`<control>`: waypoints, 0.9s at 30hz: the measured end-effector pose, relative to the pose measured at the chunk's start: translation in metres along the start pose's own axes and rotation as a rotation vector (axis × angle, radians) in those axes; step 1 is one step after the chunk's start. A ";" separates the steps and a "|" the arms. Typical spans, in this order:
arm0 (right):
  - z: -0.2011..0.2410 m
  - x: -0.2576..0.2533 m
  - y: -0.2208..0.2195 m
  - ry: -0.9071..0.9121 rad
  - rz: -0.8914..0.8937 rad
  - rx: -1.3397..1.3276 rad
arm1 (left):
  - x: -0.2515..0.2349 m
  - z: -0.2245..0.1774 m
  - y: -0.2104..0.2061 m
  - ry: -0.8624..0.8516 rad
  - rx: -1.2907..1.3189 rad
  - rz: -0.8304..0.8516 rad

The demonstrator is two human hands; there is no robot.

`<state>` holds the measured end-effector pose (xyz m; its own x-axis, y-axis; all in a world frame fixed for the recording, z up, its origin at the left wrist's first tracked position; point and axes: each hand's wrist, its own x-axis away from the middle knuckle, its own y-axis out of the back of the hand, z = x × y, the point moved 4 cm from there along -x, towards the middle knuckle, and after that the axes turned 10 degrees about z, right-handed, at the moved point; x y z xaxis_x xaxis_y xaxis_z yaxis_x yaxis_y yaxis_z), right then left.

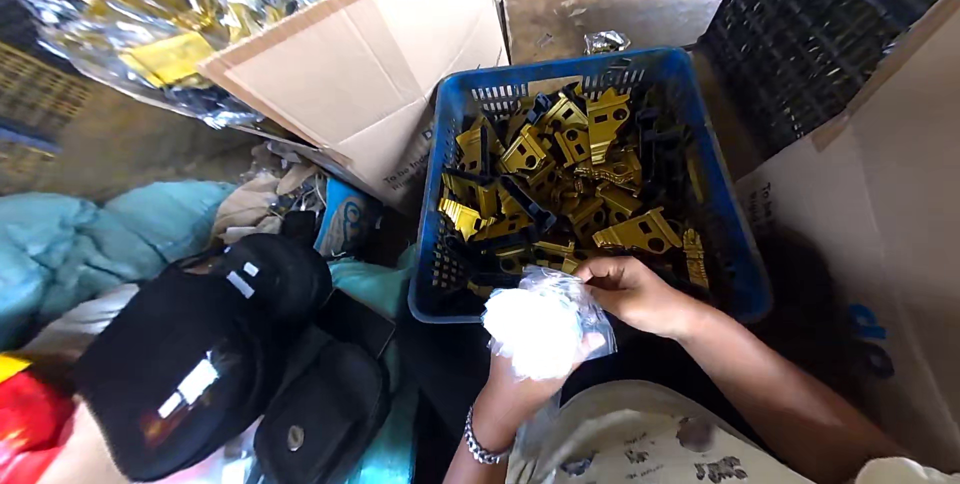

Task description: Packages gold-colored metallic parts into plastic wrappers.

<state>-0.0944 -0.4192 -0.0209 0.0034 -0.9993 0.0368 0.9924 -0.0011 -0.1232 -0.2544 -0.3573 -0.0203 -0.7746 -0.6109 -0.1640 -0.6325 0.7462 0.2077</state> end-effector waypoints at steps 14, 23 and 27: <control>-0.017 0.007 -0.018 -0.139 0.167 -0.174 | 0.037 0.004 0.050 0.124 -0.318 -0.325; 0.006 -0.015 -0.054 0.238 0.363 0.185 | 0.037 0.002 0.031 0.210 0.421 0.117; 0.017 -0.068 -0.012 -0.143 0.361 0.306 | 0.051 0.018 0.069 0.251 0.060 -0.301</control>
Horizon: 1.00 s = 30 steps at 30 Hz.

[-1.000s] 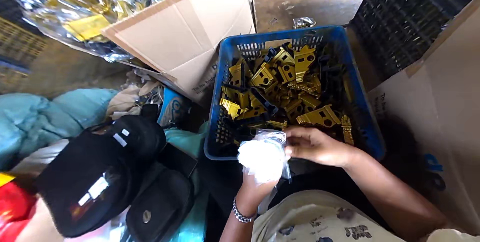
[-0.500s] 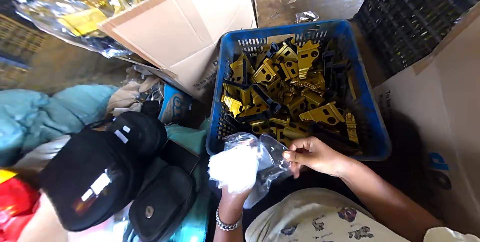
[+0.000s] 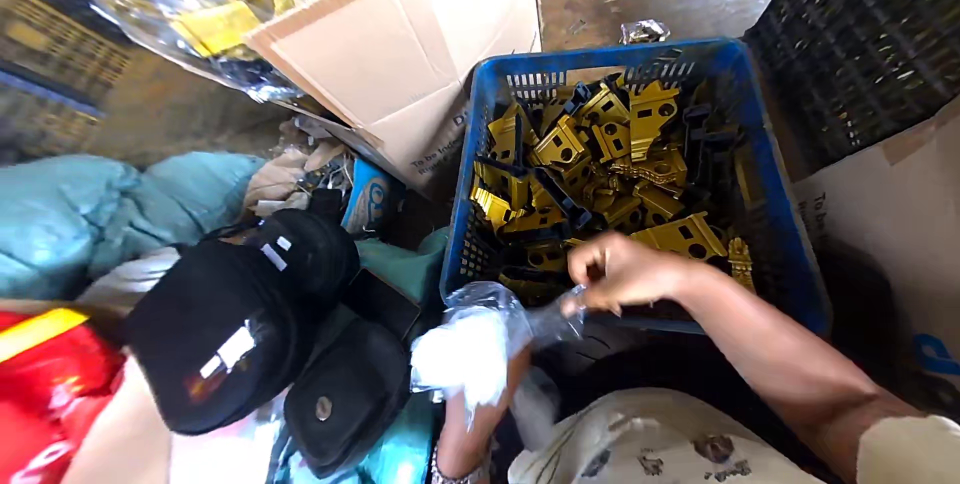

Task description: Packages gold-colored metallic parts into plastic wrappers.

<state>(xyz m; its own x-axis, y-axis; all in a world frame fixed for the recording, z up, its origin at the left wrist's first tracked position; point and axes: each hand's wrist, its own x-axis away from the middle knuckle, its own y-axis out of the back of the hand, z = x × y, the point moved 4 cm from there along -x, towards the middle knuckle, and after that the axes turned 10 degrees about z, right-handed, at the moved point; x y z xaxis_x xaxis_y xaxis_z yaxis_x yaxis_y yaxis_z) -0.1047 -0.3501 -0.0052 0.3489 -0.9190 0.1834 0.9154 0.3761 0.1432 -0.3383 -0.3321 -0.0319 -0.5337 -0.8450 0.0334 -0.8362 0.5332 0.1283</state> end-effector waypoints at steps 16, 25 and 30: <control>0.002 0.034 0.045 0.292 -0.641 -0.471 | -0.054 -0.018 -0.029 -0.143 0.077 -0.270; -0.011 0.065 -0.013 0.554 -0.663 -0.008 | -0.060 -0.039 -0.063 -0.001 0.779 -0.062; -0.012 0.084 -0.020 0.613 -0.549 0.224 | -0.063 -0.038 -0.053 0.055 0.653 -0.119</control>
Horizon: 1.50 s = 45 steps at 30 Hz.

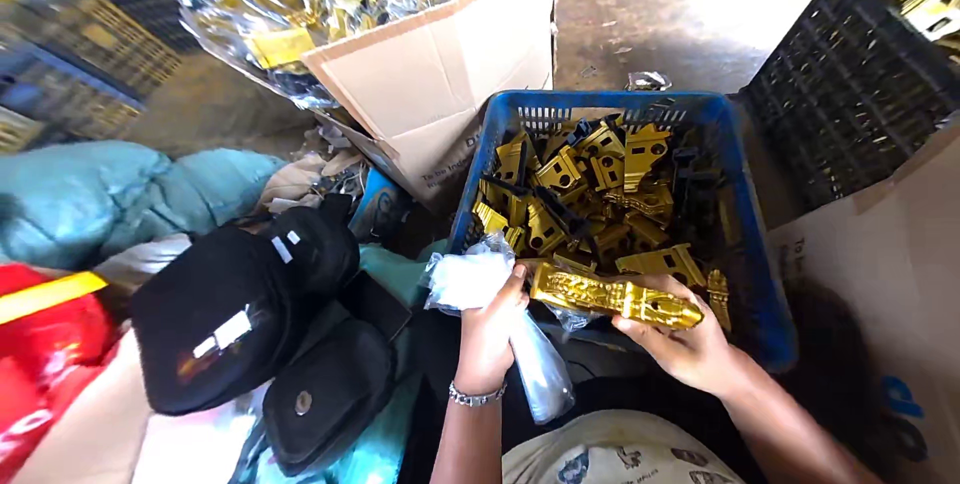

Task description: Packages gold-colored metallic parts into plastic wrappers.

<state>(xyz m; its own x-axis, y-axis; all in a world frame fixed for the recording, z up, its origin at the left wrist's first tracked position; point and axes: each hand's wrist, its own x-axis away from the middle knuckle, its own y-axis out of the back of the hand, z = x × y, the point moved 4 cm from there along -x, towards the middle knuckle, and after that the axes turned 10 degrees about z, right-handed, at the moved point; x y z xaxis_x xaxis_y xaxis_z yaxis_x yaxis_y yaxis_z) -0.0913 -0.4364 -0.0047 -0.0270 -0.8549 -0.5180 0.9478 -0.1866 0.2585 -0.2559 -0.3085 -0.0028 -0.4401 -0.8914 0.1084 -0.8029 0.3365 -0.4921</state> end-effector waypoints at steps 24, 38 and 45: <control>0.012 -0.106 0.132 -0.245 -0.086 0.879 | 0.031 -0.005 0.009 -0.126 -0.394 0.197; -0.014 -0.033 0.001 -0.547 0.349 -0.247 | 0.029 0.034 -0.005 -0.261 -0.851 0.375; -0.014 -0.026 -0.003 -0.581 0.368 -0.382 | 0.019 0.013 -0.015 -0.245 -0.546 0.413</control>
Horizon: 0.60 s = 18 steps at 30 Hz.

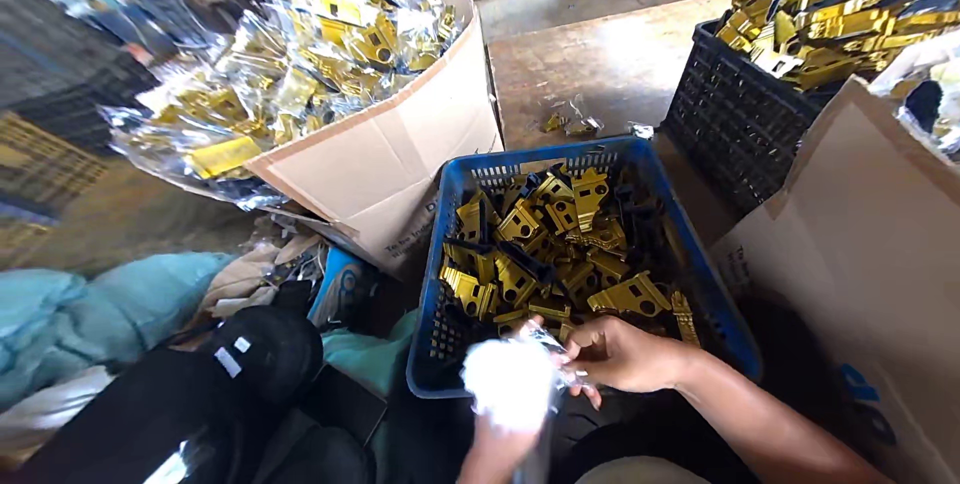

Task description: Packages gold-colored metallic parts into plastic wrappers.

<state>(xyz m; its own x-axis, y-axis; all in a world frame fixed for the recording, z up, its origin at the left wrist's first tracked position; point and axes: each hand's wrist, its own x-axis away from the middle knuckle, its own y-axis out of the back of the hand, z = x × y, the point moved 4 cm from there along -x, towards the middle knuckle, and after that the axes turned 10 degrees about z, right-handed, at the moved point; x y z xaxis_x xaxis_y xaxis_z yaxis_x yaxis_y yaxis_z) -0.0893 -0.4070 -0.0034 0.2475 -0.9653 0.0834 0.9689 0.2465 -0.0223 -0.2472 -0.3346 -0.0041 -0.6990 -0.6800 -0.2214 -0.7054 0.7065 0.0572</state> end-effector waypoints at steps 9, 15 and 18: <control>0.007 -0.017 -0.041 0.387 0.006 0.198 | 0.031 -0.008 0.024 0.164 0.091 0.157; -0.011 -0.085 0.057 -0.437 -0.162 0.568 | 0.037 0.003 0.067 0.129 -0.250 -0.338; -0.044 -0.136 0.082 -0.743 -0.079 0.895 | 0.019 -0.010 0.073 0.085 -0.404 -0.279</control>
<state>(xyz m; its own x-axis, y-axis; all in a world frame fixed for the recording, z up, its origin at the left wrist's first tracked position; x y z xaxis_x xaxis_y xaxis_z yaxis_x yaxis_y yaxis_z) -0.0437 -0.2590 -0.0601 -0.1614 -0.7655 0.6229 0.5632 0.4468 0.6951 -0.3126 -0.2981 0.0055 -0.4720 -0.8579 -0.2029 -0.8444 0.3738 0.3838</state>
